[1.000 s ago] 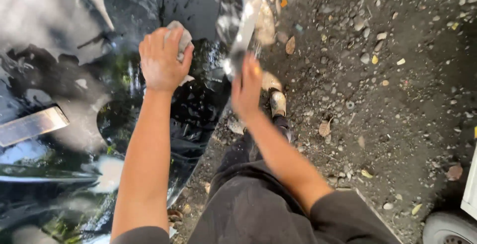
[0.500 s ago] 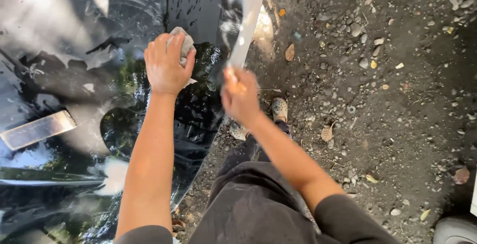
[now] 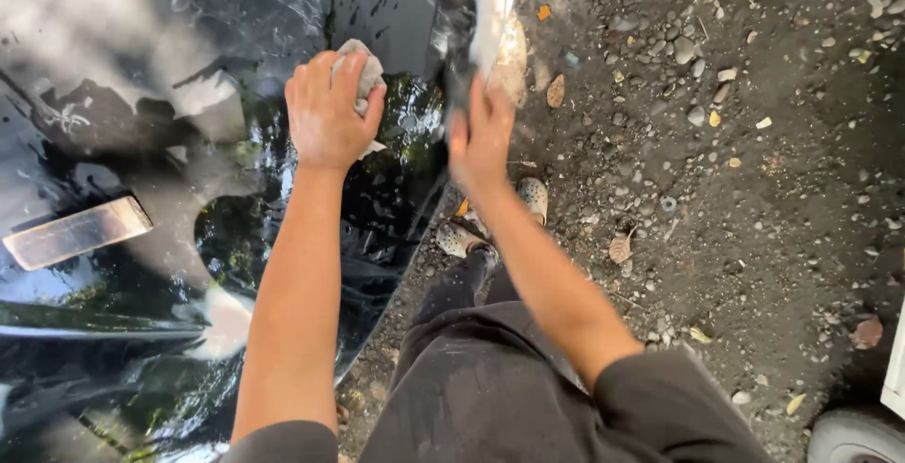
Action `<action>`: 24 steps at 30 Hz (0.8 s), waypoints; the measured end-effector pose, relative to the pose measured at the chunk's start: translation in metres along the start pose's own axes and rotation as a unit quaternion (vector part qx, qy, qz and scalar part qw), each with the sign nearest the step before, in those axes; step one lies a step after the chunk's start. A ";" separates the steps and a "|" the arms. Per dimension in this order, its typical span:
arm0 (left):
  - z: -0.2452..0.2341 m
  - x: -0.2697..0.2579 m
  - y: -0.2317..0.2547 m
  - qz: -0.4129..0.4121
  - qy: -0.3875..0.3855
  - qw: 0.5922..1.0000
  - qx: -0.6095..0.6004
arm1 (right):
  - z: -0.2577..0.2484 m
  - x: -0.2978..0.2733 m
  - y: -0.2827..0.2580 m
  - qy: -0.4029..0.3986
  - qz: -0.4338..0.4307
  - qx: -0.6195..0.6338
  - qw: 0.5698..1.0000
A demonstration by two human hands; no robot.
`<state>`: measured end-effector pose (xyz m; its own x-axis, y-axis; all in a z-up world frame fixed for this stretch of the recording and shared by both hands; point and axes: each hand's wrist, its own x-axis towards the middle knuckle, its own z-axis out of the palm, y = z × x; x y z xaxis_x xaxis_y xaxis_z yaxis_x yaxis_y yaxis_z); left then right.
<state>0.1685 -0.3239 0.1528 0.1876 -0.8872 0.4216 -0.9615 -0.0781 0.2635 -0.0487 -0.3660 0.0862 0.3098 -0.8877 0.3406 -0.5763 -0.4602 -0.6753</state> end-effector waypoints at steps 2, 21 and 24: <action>0.002 0.001 -0.003 0.002 -0.002 1.000 0.000 | -0.014 -0.081 -0.032 -0.039 -0.021 0.125 0.991; 0.010 0.002 -0.003 -0.025 -0.042 0.999 0.004 | -0.009 0.120 0.053 -0.031 0.045 0.054 0.997; 0.003 0.001 -0.008 -0.006 0.016 1.000 0.004 | -0.029 0.156 0.015 -0.038 0.102 0.107 0.988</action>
<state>0.1754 -0.3259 0.1489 0.2045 -0.8711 0.4464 -0.9608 -0.0913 0.2619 -0.0310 -0.5116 0.1476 0.2646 -0.9544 0.1383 -0.4614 -0.2512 -0.8509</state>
